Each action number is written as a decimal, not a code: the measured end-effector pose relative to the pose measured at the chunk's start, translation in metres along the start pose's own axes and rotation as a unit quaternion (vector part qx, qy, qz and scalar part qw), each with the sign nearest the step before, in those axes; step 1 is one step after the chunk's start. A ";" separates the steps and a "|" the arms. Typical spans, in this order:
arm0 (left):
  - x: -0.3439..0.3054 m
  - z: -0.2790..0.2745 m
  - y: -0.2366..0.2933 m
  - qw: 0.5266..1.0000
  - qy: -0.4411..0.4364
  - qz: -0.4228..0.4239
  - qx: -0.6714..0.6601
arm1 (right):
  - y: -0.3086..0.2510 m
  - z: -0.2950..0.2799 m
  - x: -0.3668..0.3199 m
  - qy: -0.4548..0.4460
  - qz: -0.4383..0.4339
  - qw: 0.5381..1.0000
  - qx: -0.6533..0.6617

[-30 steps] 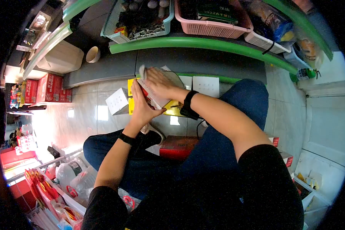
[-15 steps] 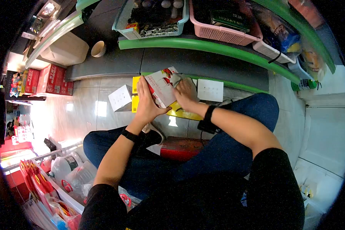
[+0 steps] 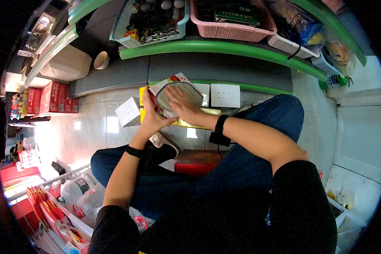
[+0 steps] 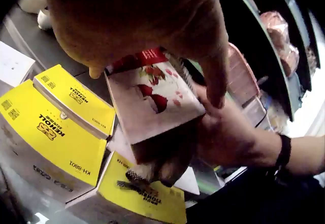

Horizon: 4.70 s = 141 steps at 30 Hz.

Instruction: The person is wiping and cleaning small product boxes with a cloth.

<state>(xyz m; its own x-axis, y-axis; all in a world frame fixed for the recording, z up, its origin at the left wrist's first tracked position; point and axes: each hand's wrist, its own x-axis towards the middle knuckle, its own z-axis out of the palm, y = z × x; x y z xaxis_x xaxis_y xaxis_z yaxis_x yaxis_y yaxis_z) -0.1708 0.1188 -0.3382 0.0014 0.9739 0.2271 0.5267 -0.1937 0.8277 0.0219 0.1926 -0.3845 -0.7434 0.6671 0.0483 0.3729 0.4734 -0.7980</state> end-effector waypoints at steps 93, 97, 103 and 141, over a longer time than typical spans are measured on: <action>0.019 -0.037 0.040 0.941 -0.092 -0.180 -0.270 | -0.040 -0.088 0.001 0.260 0.011 0.959 0.114; 0.024 -0.041 0.042 0.976 -0.063 -0.104 -0.179 | -0.049 -0.098 -0.002 0.249 0.008 0.960 0.123; 0.019 -0.041 0.056 0.993 -0.079 -0.091 -0.016 | -0.055 -0.100 0.000 0.205 -0.019 0.978 0.047; 0.016 -0.073 0.047 0.929 -0.102 -0.178 -0.309 | -0.083 -0.180 0.008 -0.183 0.135 0.963 0.144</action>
<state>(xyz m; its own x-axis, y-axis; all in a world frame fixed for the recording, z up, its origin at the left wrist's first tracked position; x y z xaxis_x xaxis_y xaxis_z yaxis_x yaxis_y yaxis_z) -0.2080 0.1168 -0.2586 0.1141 0.9792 -0.1676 -0.0637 0.1756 0.9824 0.0846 0.2624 -0.2100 -0.8065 0.4718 -0.3563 0.4495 0.0978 -0.8879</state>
